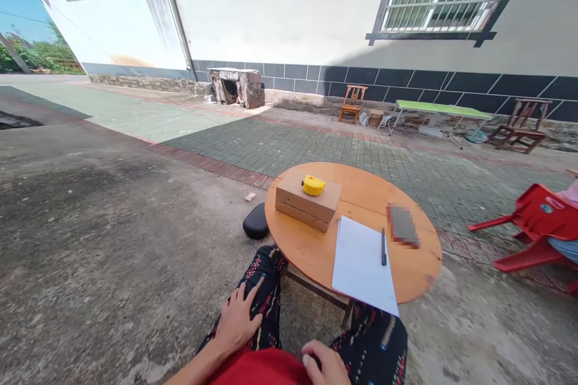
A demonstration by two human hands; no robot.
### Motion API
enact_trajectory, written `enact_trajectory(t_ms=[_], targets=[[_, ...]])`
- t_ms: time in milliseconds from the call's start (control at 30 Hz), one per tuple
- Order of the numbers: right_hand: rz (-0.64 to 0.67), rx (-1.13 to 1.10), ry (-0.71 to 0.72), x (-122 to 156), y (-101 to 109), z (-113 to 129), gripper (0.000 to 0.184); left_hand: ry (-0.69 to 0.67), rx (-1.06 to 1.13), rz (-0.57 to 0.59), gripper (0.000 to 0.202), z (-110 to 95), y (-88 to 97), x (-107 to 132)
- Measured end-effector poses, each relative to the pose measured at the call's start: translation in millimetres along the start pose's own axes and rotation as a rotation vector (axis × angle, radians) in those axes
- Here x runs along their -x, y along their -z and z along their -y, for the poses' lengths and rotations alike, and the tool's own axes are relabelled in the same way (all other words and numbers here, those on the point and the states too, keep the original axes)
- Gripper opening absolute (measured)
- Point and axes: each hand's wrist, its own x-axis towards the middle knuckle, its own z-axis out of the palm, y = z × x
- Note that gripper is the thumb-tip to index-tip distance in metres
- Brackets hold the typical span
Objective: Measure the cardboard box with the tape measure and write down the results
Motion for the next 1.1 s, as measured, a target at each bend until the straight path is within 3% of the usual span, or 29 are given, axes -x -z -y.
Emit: enact_trajectory(t_ms=[100,167,300,533,800,933,1100], targets=[[0.045,-0.199,0.089,-21,44,49,0.031,-0.003,0.008,-0.004,0.076,1,-2.3,-1],[-0.021,-0.291,0.086,-37,78,81,0.032,-0.006,0.016,-0.005,0.075,1,-2.0,-1],[-0.088,-0.330,0.086,-66,125,118,0.036,-0.011,0.046,0.010,0.073,1,2.2,1],[-0.172,-0.243,0.143,-96,138,131,0.032,-0.032,0.096,0.010,0.073,3,4.3,0],[-0.482,-0.060,0.248,-167,181,126,0.024,-0.044,0.053,0.075,0.075,-3,5.8,-8],[-0.568,0.090,0.306,-217,199,133,0.042,-0.042,0.046,0.107,0.076,-2,6.2,-13],[-0.478,0.201,0.245,-277,197,148,0.065,-0.054,0.083,0.127,0.078,2,7.5,-17]])
